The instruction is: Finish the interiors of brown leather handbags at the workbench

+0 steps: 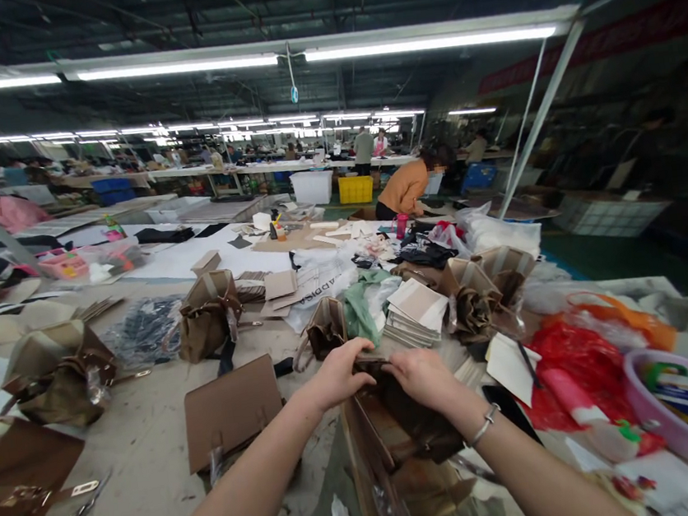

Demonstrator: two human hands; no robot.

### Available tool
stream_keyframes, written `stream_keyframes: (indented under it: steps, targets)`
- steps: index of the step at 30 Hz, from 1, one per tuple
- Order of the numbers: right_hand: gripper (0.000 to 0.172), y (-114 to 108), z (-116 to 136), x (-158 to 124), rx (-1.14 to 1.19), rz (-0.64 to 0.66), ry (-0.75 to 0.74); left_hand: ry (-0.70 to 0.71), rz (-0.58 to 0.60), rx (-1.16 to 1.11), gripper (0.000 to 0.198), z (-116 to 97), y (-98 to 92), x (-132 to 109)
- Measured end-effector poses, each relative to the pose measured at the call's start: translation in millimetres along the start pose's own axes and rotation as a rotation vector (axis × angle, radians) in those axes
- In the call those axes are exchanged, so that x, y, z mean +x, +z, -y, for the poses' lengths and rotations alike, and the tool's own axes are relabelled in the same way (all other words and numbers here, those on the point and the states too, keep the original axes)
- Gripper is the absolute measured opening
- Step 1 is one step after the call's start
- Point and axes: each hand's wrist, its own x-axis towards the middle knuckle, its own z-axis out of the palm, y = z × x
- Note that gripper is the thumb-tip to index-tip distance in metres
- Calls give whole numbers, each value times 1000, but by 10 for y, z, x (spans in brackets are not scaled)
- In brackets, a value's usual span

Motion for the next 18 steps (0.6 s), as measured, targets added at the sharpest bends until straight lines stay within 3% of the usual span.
stream_keyframes:
  steps: [3, 7, 14, 18]
  targets:
    - [36, -2, -28, 13, 19, 1, -22, -10, 96, 104, 39, -27, -95, 15]
    - [38, 14, -57, 38, 60, -8, -27, 59, 126, 243, 28, -90, -171, 31]
    - [40, 38, -56, 36, 75, -20, 10, 125, -8, 604, 10, -194, -87, 35]
    - [39, 33, -42, 17, 79, -38, 15, 177, -28, 716, 8, -219, -44, 23]
